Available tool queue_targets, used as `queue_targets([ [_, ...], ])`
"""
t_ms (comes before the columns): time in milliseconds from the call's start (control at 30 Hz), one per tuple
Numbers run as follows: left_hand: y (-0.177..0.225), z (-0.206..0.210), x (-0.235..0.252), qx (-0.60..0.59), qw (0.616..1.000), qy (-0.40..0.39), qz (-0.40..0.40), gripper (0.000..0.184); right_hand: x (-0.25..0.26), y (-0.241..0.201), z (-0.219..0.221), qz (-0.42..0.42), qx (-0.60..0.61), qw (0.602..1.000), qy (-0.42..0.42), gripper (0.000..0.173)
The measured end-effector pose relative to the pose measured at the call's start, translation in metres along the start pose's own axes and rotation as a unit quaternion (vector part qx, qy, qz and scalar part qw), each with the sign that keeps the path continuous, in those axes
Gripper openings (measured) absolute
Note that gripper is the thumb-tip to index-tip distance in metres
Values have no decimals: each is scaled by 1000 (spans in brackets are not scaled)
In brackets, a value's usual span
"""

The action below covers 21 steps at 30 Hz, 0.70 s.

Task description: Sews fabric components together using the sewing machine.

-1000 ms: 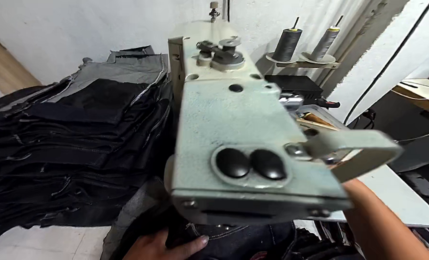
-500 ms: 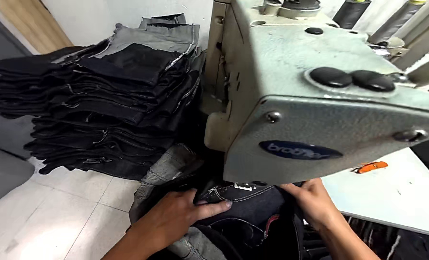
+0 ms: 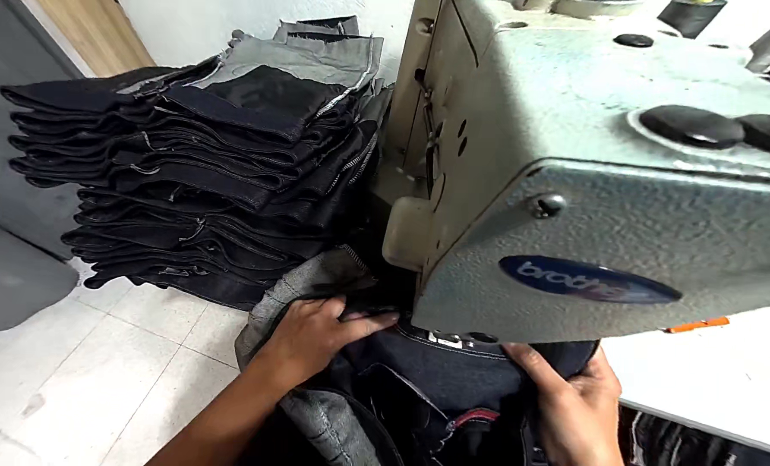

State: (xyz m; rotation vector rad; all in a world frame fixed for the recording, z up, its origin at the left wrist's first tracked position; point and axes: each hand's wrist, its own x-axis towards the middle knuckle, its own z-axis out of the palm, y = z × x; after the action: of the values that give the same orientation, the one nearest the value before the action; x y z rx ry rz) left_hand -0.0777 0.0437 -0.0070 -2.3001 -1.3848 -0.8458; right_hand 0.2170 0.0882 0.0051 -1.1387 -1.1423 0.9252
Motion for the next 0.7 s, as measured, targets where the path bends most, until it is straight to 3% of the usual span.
queue_targets([
  [200,22,-7,34,8,998,-45,-49,21,1,-2,-8,5,-3,999,35,39],
  [333,40,-14,42,29,995,-57,-71,27,19,2,-11,1,0,999,33,42],
  [600,23,-8,35,-4,999,-51,-13,31,27,33,-34,-65,19,997,-22,45],
  [700,19,-8,32,-27,999,-44,1,33,17,12,-27,-38,9,999,-3,45],
])
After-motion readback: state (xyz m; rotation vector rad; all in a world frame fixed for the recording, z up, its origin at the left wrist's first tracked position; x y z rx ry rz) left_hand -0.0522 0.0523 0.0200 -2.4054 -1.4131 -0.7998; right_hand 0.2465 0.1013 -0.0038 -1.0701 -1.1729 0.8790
